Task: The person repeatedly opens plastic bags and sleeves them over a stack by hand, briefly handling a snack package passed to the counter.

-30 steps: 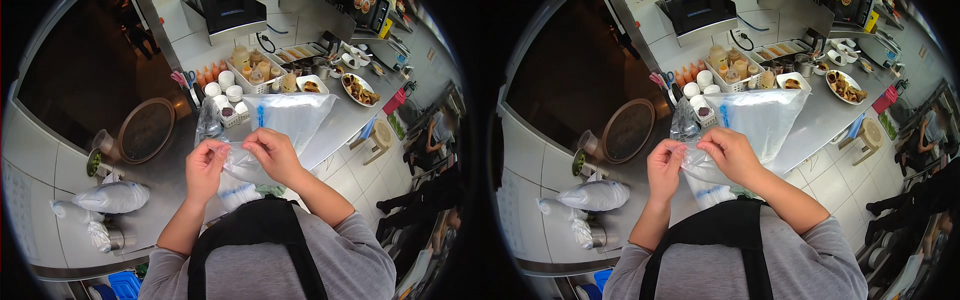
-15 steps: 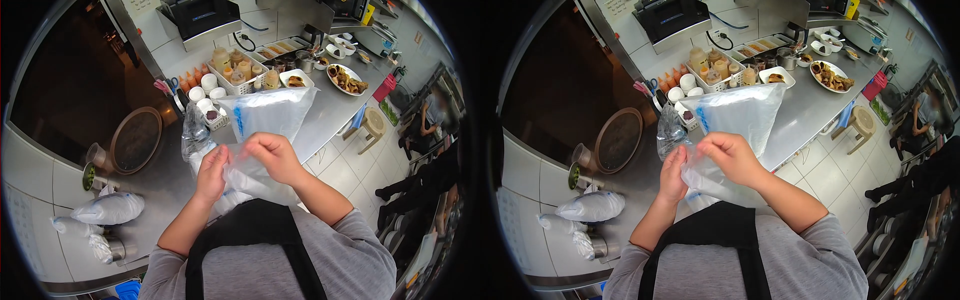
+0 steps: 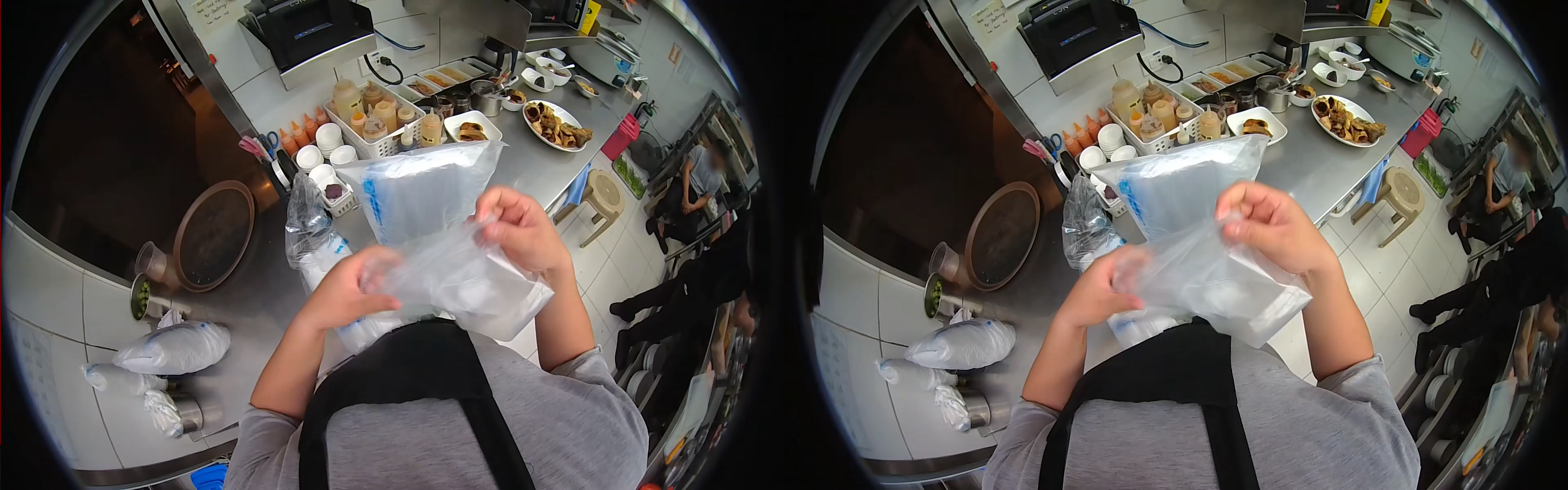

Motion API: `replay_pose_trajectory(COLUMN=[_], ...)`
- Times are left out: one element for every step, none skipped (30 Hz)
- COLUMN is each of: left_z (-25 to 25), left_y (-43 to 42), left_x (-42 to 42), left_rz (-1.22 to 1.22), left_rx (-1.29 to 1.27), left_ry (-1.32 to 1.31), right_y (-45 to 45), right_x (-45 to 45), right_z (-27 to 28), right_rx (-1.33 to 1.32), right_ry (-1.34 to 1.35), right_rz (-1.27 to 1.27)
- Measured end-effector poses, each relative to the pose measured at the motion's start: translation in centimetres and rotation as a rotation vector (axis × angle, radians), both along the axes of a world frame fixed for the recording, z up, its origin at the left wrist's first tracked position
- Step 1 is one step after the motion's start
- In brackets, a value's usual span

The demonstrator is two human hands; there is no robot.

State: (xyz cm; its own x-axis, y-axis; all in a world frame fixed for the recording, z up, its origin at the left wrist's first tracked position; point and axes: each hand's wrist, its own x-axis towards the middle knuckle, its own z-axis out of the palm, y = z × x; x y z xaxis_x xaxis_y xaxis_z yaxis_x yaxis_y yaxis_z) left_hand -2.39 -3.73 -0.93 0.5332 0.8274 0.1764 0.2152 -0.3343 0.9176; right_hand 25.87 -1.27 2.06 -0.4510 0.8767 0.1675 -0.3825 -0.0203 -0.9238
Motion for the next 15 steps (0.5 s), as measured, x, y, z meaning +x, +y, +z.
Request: replay_pose_trajectory(left_z=[-0.1,-0.3,-0.5,-0.7,-0.8,-0.7,-0.7,-1.1,-1.8,-2.3,-2.8,-3.0,-3.2,-3.3,-3.0], left_y=[0.2,0.6,1.1,1.6,1.7,1.6,1.6,1.7,1.6,1.4,1.0,0.5,0.4,1.5,1.4], left_x=[0.0,-0.1,-0.2,-0.2,0.0,0.4,0.7,0.5,0.2,0.0,0.0,0.2,0.3,-0.2,0.1], left_rz=[-0.002,0.028,0.059,0.122,0.122,0.191,0.258,0.256,0.125,-0.011,-0.010,-0.032,-0.054,-0.227,-0.228], left_rx=[0.000,-0.019,-0.036,0.013,0.014,-0.084,-0.182,-0.182,-0.376,-0.572,-0.571,-0.606,-0.638,-0.392,-0.392], left_ry=[-0.001,0.019,0.040,-0.156,-0.155,-0.380,-0.605,-0.606,-0.783,-0.954,-0.955,-0.864,-0.774,-0.294,-0.295], right_y=[0.0,0.1,0.2,-0.2,-0.3,-0.2,0.1,0.9,1.1,1.3,1.5,1.9,1.9,1.5,1.3], right_x=[0.1,0.1,0.1,0.1,-0.2,-0.7,-1.0,-0.6,-0.5,-0.4,-0.4,0.0,-0.1,-0.4,-0.5], right_z=[0.0,-0.1,0.0,0.2,-0.1,-0.7,-1.5,-3.0,-3.6,-4.0,-4.5,-4.8,-5.2,-5.4,-5.5], right_rx=[0.000,0.077,0.155,0.166,0.167,0.256,0.345,0.251,0.252,0.176,0.100,0.198,0.200,0.086,-0.030], right_ry=[-0.001,-0.040,-0.080,-0.367,-0.366,-0.618,-0.869,-0.772,-0.774,-0.570,-0.364,-0.287,-0.287,-0.105,0.076], right_rz=[-0.002,0.069,0.139,0.155,0.155,0.108,0.056,0.076,0.076,-0.015,-0.105,-0.098,-0.098,-0.087,-0.076])
